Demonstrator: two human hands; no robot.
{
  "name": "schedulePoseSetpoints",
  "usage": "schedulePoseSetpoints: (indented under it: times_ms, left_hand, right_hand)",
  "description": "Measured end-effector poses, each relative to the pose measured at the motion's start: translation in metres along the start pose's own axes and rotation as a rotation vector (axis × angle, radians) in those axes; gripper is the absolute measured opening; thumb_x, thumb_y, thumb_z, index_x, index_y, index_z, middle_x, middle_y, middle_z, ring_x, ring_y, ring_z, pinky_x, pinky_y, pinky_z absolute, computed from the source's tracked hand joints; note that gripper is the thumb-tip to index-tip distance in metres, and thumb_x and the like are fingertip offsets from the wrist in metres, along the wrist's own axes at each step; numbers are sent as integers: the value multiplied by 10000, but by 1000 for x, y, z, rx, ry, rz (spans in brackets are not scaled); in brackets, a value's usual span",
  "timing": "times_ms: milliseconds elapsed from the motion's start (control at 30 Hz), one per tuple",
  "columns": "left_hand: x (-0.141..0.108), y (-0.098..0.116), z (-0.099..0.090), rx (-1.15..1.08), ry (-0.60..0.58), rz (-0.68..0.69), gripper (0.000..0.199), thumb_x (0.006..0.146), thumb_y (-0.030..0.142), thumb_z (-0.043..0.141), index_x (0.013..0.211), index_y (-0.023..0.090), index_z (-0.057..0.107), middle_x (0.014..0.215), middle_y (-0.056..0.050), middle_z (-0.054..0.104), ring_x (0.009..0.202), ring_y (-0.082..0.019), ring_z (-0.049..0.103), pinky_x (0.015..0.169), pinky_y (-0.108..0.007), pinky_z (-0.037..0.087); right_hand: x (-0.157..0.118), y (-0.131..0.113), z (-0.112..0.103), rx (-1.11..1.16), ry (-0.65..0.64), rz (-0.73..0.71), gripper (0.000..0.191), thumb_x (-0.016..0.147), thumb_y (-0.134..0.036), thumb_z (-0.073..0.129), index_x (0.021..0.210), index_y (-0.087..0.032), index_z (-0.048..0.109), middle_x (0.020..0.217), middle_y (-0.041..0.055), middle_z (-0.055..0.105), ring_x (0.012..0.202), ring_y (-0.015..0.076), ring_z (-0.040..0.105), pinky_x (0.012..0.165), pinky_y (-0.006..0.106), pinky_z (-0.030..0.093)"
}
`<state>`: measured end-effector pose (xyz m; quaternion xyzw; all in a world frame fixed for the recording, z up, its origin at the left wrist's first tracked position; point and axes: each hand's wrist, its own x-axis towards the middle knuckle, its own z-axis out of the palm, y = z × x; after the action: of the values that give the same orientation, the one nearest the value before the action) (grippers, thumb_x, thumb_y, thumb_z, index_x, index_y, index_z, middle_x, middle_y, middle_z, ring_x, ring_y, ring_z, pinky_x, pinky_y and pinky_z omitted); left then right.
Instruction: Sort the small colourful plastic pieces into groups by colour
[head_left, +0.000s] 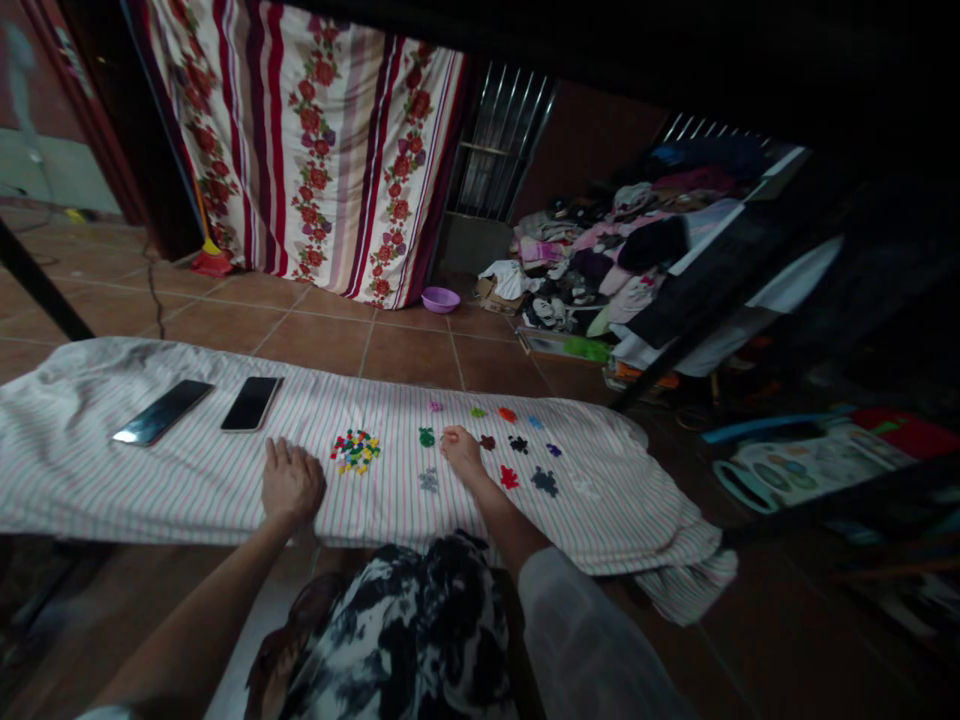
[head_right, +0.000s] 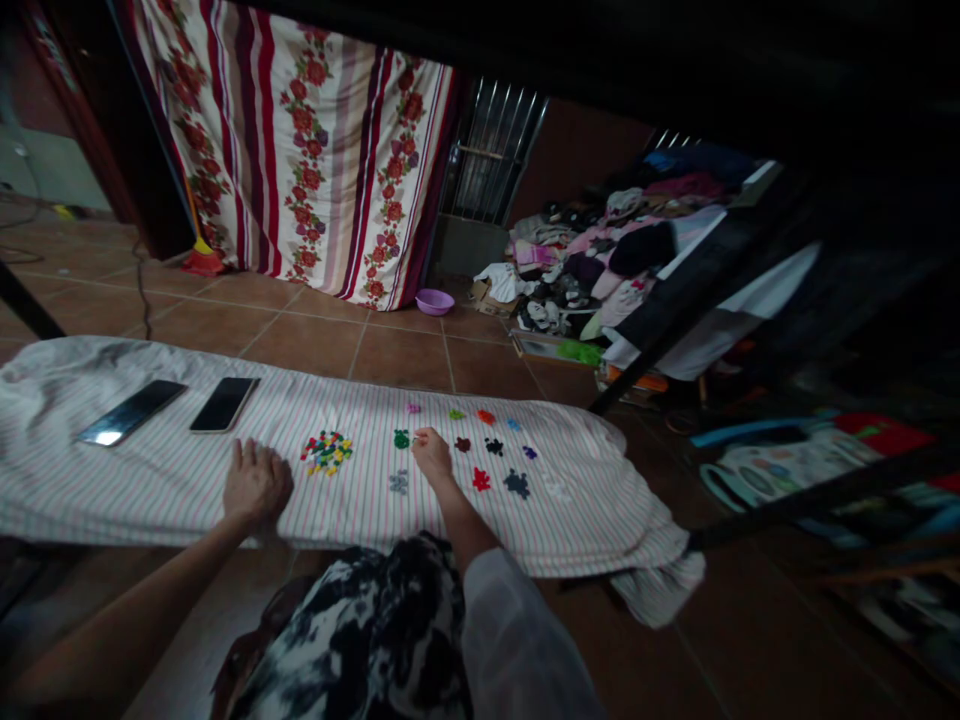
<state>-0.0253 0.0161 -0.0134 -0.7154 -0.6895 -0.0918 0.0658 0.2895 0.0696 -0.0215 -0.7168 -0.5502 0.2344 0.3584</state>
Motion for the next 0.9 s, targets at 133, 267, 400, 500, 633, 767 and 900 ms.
schedulePoseSetpoints:
  times_ms: [133, 267, 400, 500, 633, 767, 900]
  left_hand:
    - [-4, 4, 17, -59, 71, -160, 486, 874, 293, 294, 1145, 33, 602, 1268, -253, 560, 1331, -372, 370, 1049, -501, 312]
    - [-7, 4, 23, -70, 98, -172, 525, 894, 314, 280, 1219, 7, 556, 1319, -270, 521, 1308, -360, 402, 1057, -465, 318]
    - [-8, 4, 23, -81, 115, -175, 490, 884, 289, 304, 1207, 34, 570, 1305, -245, 543, 1295, -337, 418, 1055, -462, 324]
    - [-10, 3, 26, -101, 132, -191, 460, 862, 268, 347, 1209, 74, 579, 1310, -209, 553, 1299, -318, 418, 1066, -460, 318]
    - [-12, 2, 30, -136, 138, -203, 443, 849, 255, 363, 1193, 95, 591, 1315, -185, 557, 1302, -299, 418, 1076, -448, 316]
    - [-12, 3, 30, -141, 136, -212, 441, 851, 248, 357, 1188, 92, 596, 1312, -173, 563, 1297, -288, 421, 1083, -428, 313]
    - [-11, 3, 29, -143, 124, -218, 448, 859, 249, 346, 1187, 76, 597, 1310, -174, 559, 1296, -286, 416, 1094, -409, 302]
  right_hand:
    - [5, -5, 4, -65, -3, 28, 212, 725, -167, 522, 874, -214, 666, 689, -10, 663, 645, 136, 613, 614, 223, 458]
    - [11, -8, 9, -108, -40, 4, 222, 732, -123, 506, 847, -215, 672, 698, -15, 665, 665, 131, 612, 621, 213, 443]
    - [17, -10, 14, -181, -36, -14, 250, 736, -91, 508, 851, -220, 689, 754, -11, 686, 706, 131, 616, 652, 215, 435]
    - [21, -12, 16, -232, -35, -46, 267, 765, -92, 493, 853, -224, 707, 787, -3, 702, 733, 139, 624, 682, 225, 436]
    - [26, -14, 18, -295, -64, -52, 289, 786, -97, 486, 864, -237, 726, 833, 5, 719, 777, 154, 640, 712, 235, 437]
    - [30, -13, 21, -329, -80, -67, 291, 803, -99, 482, 870, -234, 732, 876, 16, 726, 822, 161, 644, 730, 237, 429]
    - [33, -12, 24, -376, -76, -53, 288, 811, -106, 483, 887, -235, 729, 870, 28, 725, 805, 166, 637, 707, 245, 418]
